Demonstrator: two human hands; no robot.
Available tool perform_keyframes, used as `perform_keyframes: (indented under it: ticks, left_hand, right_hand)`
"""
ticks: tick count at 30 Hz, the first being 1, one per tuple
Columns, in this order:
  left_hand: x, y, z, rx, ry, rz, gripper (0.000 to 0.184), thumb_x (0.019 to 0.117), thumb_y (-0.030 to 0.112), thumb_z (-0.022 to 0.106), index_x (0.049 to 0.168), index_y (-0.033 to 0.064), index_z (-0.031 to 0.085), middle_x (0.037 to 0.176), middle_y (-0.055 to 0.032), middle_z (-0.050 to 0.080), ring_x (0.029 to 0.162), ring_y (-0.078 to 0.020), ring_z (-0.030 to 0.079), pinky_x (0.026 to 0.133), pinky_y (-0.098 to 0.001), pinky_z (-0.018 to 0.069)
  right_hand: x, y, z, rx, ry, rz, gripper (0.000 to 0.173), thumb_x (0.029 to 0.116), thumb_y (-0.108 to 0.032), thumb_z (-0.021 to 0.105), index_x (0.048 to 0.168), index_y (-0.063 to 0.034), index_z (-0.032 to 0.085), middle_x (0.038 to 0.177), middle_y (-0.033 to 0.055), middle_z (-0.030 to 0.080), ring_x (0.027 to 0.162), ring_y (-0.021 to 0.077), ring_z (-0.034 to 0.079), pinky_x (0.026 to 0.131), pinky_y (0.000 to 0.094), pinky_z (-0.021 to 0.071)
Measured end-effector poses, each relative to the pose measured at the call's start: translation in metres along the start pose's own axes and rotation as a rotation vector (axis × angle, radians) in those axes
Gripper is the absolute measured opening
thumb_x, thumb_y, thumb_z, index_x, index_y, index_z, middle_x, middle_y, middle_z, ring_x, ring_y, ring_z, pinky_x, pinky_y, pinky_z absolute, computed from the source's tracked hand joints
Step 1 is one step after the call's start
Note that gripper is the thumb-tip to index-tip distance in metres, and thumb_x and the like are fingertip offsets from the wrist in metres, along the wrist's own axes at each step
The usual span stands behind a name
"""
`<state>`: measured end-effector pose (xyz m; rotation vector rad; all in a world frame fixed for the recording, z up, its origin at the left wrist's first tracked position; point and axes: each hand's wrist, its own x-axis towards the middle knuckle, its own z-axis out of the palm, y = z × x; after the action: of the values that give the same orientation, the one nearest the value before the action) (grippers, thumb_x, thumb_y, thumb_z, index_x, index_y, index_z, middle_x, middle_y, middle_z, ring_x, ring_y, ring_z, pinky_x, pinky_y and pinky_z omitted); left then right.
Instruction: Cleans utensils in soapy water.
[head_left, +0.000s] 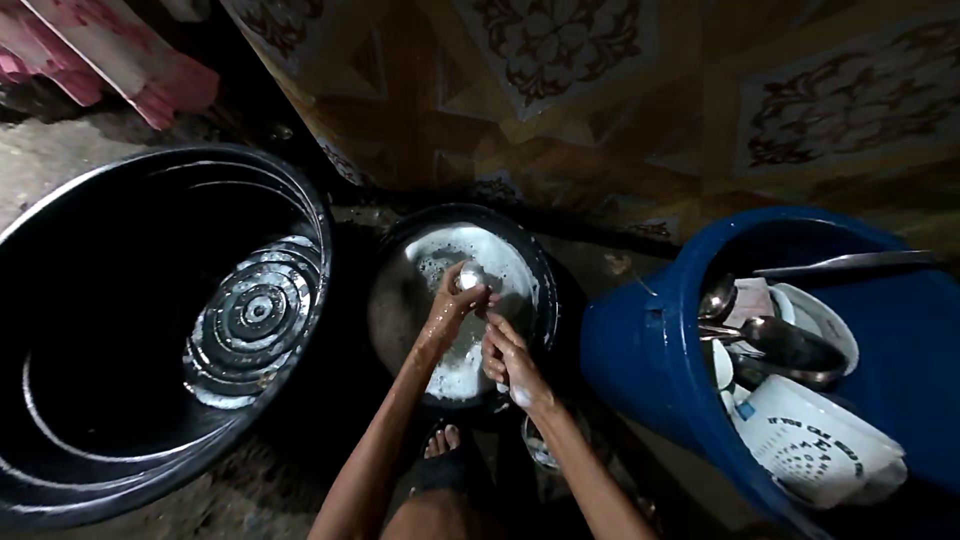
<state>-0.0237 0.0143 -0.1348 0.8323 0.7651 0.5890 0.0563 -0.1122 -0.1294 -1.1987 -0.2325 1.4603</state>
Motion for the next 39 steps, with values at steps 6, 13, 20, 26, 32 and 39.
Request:
perform_keyframes:
  ticks: [6,13,20,26,32,39]
  left_hand:
    - [-0.004,0.002,0.014,-0.039,0.008,0.016,0.03,0.1099,0.012,0.038,0.137,-0.0006,0.042,0.09,-0.0166,0.072,0.074,-0.0229,0.074,0.068,-0.0341,0.0625]
    - [-0.009,0.005,0.015,-0.076,0.008,0.033,0.034,0.1124,0.018,0.024,0.126,-0.0004,0.048,0.093,-0.0152,0.074,0.076,-0.023,0.074,0.069,-0.0344,0.0627]
    - [-0.02,0.009,0.012,-0.089,-0.188,0.106,0.045,0.1031,0.005,0.037,0.147,-0.0002,0.034,0.116,-0.0175,0.07,0.093,-0.023,0.073,0.086,-0.0366,0.0607]
    - [-0.019,0.016,0.033,-0.104,0.09,0.114,0.01,0.1088,0.008,0.04,0.114,0.0023,0.046,0.067,-0.0066,0.066,0.052,-0.0119,0.063,0.053,-0.0235,0.0549]
    - [-0.021,0.019,0.026,-0.032,0.057,0.146,0.036,0.1124,0.019,0.022,0.105,0.0002,0.051,0.073,-0.0094,0.071,0.06,-0.0156,0.069,0.061,-0.0285,0.0597]
    - [-0.035,0.052,0.006,0.36,-0.001,0.103,0.016,0.1056,0.007,0.051,0.104,-0.0041,0.062,0.078,-0.0016,0.066,0.061,-0.0064,0.066,0.062,-0.0234,0.0599]
  right_hand:
    - [-0.009,0.006,-0.008,0.026,0.004,-0.051,0.031,0.1101,-0.015,0.03,0.138,-0.0074,0.043,0.061,-0.0081,0.042,0.04,-0.0011,0.035,0.037,0.0138,0.0344]
    - [-0.016,0.004,-0.009,-0.017,-0.013,-0.088,0.036,0.1089,-0.014,0.031,0.141,-0.0048,0.045,0.06,-0.0091,0.043,0.039,-0.002,0.036,0.037,0.0137,0.0356]
    - [-0.018,-0.005,-0.009,-0.053,0.004,-0.097,0.035,0.1087,-0.016,0.031,0.14,-0.0053,0.045,0.062,-0.0081,0.046,0.039,-0.0017,0.038,0.036,0.0136,0.0371]
    - [-0.018,-0.001,-0.004,-0.189,0.013,-0.141,0.038,0.1072,-0.013,0.031,0.138,0.0008,0.049,0.067,-0.0069,0.052,0.041,-0.0004,0.045,0.039,0.0158,0.0436]
    - [-0.019,0.001,-0.002,-0.175,0.002,-0.157,0.038,0.1073,-0.014,0.033,0.138,0.0001,0.05,0.063,-0.0082,0.051,0.04,-0.001,0.044,0.038,0.0149,0.0422]
    - [-0.022,-0.012,-0.015,-0.383,-0.032,-0.212,0.038,0.1069,-0.016,0.037,0.137,0.0047,0.049,0.064,-0.009,0.05,0.043,-0.0022,0.042,0.039,0.0142,0.038]
